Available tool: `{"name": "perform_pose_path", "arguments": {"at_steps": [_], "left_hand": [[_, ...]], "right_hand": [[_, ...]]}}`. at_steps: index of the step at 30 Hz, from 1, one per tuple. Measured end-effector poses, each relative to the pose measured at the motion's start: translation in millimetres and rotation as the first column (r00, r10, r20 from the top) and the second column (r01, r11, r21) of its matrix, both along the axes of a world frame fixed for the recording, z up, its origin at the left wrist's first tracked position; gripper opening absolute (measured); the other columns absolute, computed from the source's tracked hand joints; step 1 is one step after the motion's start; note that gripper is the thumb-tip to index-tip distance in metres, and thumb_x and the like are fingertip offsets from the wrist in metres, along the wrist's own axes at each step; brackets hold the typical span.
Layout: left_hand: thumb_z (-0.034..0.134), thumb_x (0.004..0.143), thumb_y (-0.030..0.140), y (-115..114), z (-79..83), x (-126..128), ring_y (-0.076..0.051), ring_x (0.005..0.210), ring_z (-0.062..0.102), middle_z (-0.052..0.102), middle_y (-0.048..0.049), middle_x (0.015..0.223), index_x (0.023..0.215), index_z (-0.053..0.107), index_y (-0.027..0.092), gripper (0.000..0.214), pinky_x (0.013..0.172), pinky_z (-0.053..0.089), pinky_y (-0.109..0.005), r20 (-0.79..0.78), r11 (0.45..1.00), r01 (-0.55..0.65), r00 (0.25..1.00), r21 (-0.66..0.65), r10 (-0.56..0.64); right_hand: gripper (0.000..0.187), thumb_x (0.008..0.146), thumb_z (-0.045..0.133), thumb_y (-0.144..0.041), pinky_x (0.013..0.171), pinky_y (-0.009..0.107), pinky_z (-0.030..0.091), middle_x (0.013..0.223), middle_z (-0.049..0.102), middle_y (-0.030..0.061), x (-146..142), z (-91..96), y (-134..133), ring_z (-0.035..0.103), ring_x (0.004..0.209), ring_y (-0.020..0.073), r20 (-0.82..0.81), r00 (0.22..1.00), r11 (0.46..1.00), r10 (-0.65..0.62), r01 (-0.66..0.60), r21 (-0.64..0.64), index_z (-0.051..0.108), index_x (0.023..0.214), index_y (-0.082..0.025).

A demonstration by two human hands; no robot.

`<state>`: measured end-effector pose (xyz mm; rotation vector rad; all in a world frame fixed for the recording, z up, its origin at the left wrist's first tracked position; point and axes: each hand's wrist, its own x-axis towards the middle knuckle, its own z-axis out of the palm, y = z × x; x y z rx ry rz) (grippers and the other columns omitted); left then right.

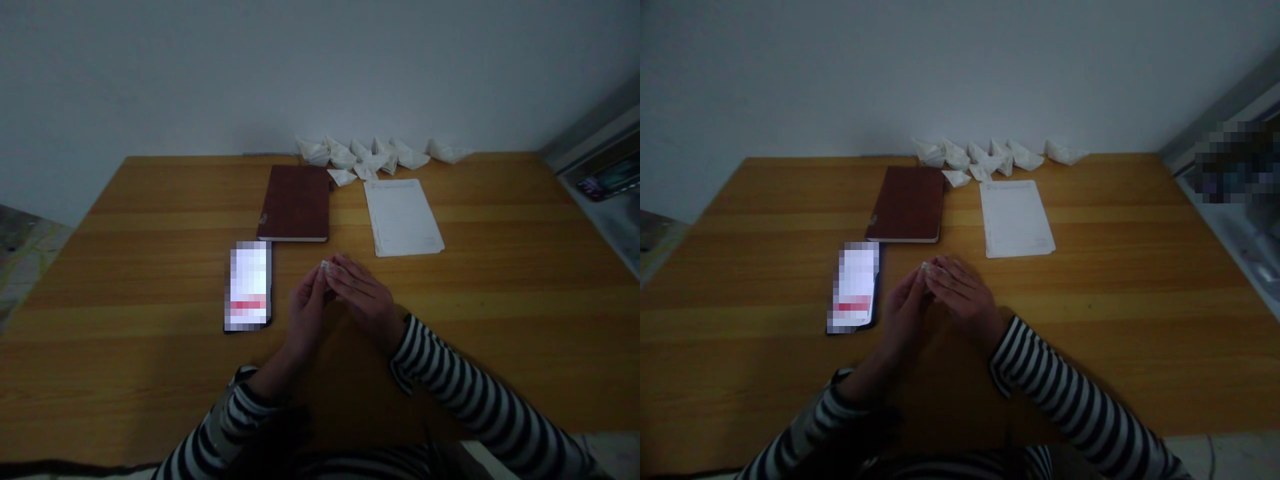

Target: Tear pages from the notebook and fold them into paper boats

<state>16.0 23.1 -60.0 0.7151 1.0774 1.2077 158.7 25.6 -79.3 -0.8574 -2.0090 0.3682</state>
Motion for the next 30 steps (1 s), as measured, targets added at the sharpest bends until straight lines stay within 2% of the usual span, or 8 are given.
{"name": "perform_pose_path", "arguments": {"at_steps": [3, 7, 11, 15, 17, 21, 25, 30], "left_hand": [[0.064, 0.091, 0.042, 0.5, 3.6, -2.4, -0.024, 0.116, 0.066, 0.073, -0.0074, 0.123, 0.113, 0.074, 0.022, 0.031, 0.103, 0.049, -0.036, -0.134, 0.997, 0.019, 0.991, 0.071, -0.01], [0.059, 0.094, 0.042, -0.9, 12.3, -3.1, -0.025, 0.118, 0.065, 0.072, -0.0082, 0.125, 0.113, 0.075, 0.022, 0.032, 0.103, 0.048, -0.037, -0.255, 0.986, 0.104, 0.965, 0.129, -0.068], [0.061, 0.093, 0.041, -2.4, 15.4, -2.7, -0.027, 0.119, 0.065, 0.071, -0.0087, 0.127, 0.116, 0.074, 0.022, 0.032, 0.107, 0.045, -0.039, -0.241, 0.975, 0.19, 0.957, 0.111, -0.159], [0.06, 0.093, 0.041, -2.6, 10.3, -3.9, -0.026, 0.129, 0.057, 0.067, -0.0075, 0.133, 0.123, 0.071, 0.025, 0.035, 0.112, 0.04, -0.038, -0.192, 0.963, 0.253, 0.954, 0.096, -0.232], [0.06, 0.093, 0.04, -2.2, 7.1, -4.7, -0.026, 0.13, 0.056, 0.066, -0.0079, 0.135, 0.126, 0.069, 0.025, 0.037, 0.111, 0.042, -0.039, -0.174, 0.961, 0.27, 0.951, 0.068, -0.255], [0.062, 0.092, 0.041, 0.1, 3.7, -5.4, -0.027, 0.124, 0.061, 0.068, -0.008, 0.132, 0.121, 0.072, 0.024, 0.035, 0.104, 0.048, -0.039, -0.197, 0.966, 0.255, 0.95, 0.035, -0.243], [0.068, 0.087, 0.041, 4.2, 5.4, -7.6, -0.027, 0.099, 0.071, 0.079, -0.0072, 0.102, 0.098, 0.081, 0.023, 0.025, 0.088, 0.054, -0.036, -0.315, 0.978, 0.208, 0.93, 0.032, -0.187], [0.073, 0.081, 0.044, 6.9, 7.5, -12.8, -0.022, 0.072, 0.07, 0.078, -0.0051, 0.078, 0.083, 0.082, 0.021, 0.024, 0.067, 0.053, -0.031, -0.401, 0.984, 0.18, 0.902, 0.007, -0.162]], "right_hand": [[0.038, 0.102, 0.042, -0.027, 0.112, 0.048, 0.047, 0.134, 0.066, 0.0102, 0.9, 4.9, -1.8, 0.058, 0.13, 0.0227, -0.203, 0.97, 0.982, -0.132, 0.101, -0.157, 0.059, 0.136, -0.021], [0.027, 0.1, 0.049, -0.037, 0.085, 0.037, 0.059, 0.101, 0.076, 0.0085, 8.4, 4.7, 1.9, 0.072, 0.093, 0.0204, -0.376, 0.793, 0.837, -0.479, 0.283, -0.468, 0.07, 0.104, -0.021], [0.045, 0.096, 0.049, -0.053, 0.056, 0.023, 0.05, 0.068, 0.064, 0.0016, 12.6, 1.8, 8.6, 0.059, 0.06, 0.0132, -0.323, 0.902, 0.738, -0.287, -0.007, -0.675, 0.064, 0.073, -0.018], [0.056, 0.094, 0.044, -0.065, 0.043, 0.021, 0.037, 0.057, 0.051, -0.0021, 9.4, 2.8, 8.8, 0.044, 0.049, 0.0099, -0.339, 0.927, 0.638, -0.164, -0.163, -0.753, 0.057, 0.066, -0.018], [0.056, 0.093, 0.044, -0.065, 0.043, 0.021, 0.034, 0.055, 0.048, -0.003, 8.3, 4.0, 8.6, 0.041, 0.048, 0.0097, -0.336, 0.93, 0.652, -0.151, -0.161, -0.741, 0.055, 0.065, -0.019], [0.052, 0.098, 0.042, -0.055, 0.046, 0.022, 0.033, 0.052, 0.045, -0.0037, 8.7, 5.1, 10.0, 0.042, 0.048, 0.0098, -0.213, 0.965, 0.77, -0.155, -0.017, -0.638, 0.05, 0.06, -0.02], [0.046, 0.102, 0.039, -0.042, 0.054, 0.023, 0.041, 0.058, 0.057, -0.0013, 6.8, 4.0, 8.7, 0.051, 0.051, 0.0114, -0.083, 0.992, 0.878, -0.096, 0.045, -0.477, 0.06, 0.069, -0.019], [0.039, 0.103, 0.037, -0.036, 0.066, 0.025, 0.051, 0.076, 0.072, 0.0041, 2.9, 0.7, 5.2, 0.066, 0.066, 0.0145, -0.064, 0.997, 0.907, -0.043, 0.012, -0.421, 0.07, 0.092, -0.017]]}}
